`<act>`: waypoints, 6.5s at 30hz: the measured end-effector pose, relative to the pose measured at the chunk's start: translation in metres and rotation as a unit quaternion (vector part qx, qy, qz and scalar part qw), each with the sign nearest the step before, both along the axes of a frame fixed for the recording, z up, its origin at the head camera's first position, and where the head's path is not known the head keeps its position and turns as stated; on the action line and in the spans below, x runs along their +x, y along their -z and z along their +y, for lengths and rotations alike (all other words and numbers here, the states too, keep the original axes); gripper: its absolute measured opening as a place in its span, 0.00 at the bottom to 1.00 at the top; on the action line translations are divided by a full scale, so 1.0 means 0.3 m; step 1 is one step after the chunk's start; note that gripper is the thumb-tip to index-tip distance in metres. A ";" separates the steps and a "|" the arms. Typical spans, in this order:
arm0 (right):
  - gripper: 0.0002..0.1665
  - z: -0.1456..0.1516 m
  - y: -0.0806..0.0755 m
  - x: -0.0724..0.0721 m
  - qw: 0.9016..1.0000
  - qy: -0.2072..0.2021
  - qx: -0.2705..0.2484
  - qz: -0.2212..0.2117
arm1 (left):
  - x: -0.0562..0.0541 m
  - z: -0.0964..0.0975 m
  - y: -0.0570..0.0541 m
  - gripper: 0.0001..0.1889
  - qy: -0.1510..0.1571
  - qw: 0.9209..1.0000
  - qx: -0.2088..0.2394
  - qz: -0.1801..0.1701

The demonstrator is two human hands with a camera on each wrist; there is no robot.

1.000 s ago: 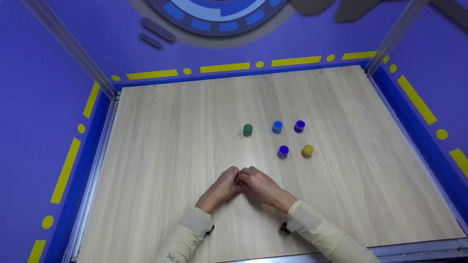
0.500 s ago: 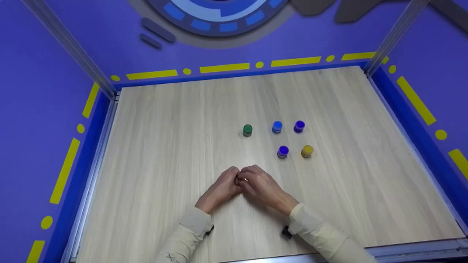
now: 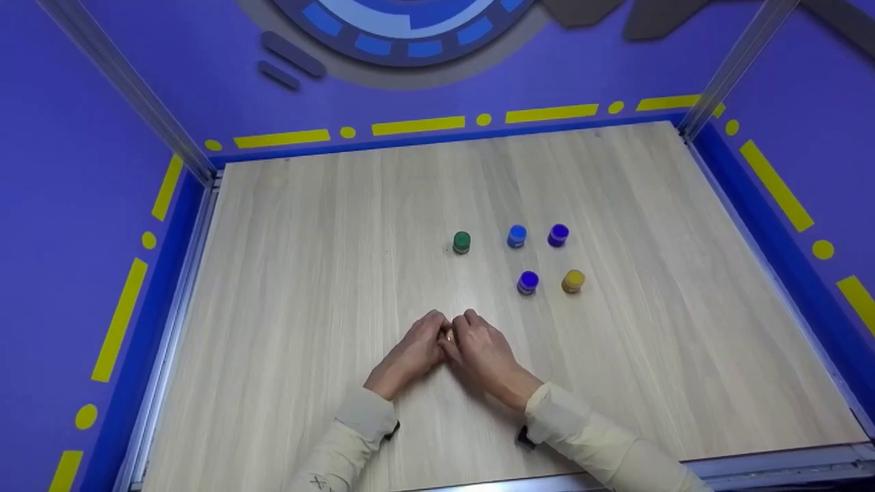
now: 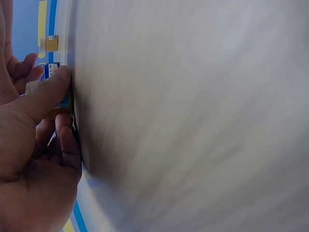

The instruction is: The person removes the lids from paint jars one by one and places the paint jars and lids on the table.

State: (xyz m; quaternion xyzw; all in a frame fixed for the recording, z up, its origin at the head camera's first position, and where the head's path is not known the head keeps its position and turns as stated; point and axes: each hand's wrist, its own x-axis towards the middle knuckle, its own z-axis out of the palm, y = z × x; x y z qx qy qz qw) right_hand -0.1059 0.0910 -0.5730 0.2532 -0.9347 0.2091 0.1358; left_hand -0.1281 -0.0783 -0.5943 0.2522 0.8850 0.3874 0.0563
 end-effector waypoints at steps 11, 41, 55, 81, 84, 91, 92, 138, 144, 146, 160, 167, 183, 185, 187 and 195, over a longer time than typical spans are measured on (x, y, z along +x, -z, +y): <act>0.14 -0.027 -0.021 -0.002 1.000 0.003 0.012 -0.004 | -0.007 -0.001 -0.005 0.11 0.007 1.000 -0.004 0.007; 0.17 0.098 -0.044 -0.068 0.937 -0.103 -0.200 -0.268 | 0.024 0.013 -0.030 0.13 -0.016 1.000 -0.018 -0.002; 0.19 0.149 0.003 -0.080 0.854 -0.065 -0.347 -0.382 | 0.066 0.074 -0.052 0.17 -0.087 0.994 -0.067 0.009; 0.22 0.193 0.014 -0.074 0.794 -0.085 -0.408 -0.443 | 0.070 0.036 -0.048 0.13 -0.124 0.990 -0.065 -0.008; 0.21 0.197 0.014 -0.073 0.797 -0.107 -0.403 -0.438 | 0.072 0.017 -0.049 0.14 -0.131 0.989 -0.062 -0.008; 0.23 0.204 0.011 -0.074 0.781 -0.148 -0.402 -0.454 | 0.067 -0.012 -0.054 0.14 -0.153 0.986 -0.066 -0.022; 0.23 0.204 0.009 -0.074 0.780 -0.151 -0.400 -0.457 | 0.063 -0.017 -0.055 0.14 -0.157 0.985 -0.070 -0.025; 0.30 0.207 -0.003 -0.066 0.750 -0.182 -0.404 -0.492 | -0.161 -0.288 -0.079 0.15 -0.272 0.957 -0.075 -0.073; 0.29 0.204 -0.006 -0.065 0.749 -0.178 -0.400 -0.497 | -0.197 -0.322 -0.071 0.17 -0.288 0.950 -0.078 -0.090; 0.29 0.203 -0.009 -0.065 0.748 -0.175 -0.400 -0.500 | -0.210 -0.334 -0.070 0.18 -0.295 0.947 -0.083 -0.096; 0.30 0.192 -0.007 -0.075 0.742 -0.181 -0.407 -0.501 | -0.272 -0.431 -0.081 0.19 -0.319 0.939 -0.095 -0.082; 0.30 0.185 -0.010 -0.081 0.744 -0.174 -0.401 -0.506 | -0.299 -0.456 -0.074 0.19 -0.342 0.931 -0.082 -0.095; 0.31 0.173 -0.013 -0.095 0.744 -0.184 -0.392 -0.509 | -0.335 -0.490 -0.073 0.22 -0.361 0.921 -0.048 -0.136; 0.31 0.163 -0.016 -0.102 0.756 -0.189 -0.375 -0.502 | -0.340 -0.493 -0.073 0.22 -0.362 0.921 -0.038 -0.138; 0.30 0.147 -0.018 -0.112 0.768 -0.199 -0.362 -0.489 | -0.343 -0.497 -0.074 0.22 -0.362 0.921 -0.030 -0.138; 0.29 0.057 -0.068 -0.169 0.824 -0.200 -0.324 -0.419 | -0.345 -0.510 -0.080 0.21 -0.371 0.916 0.005 -0.150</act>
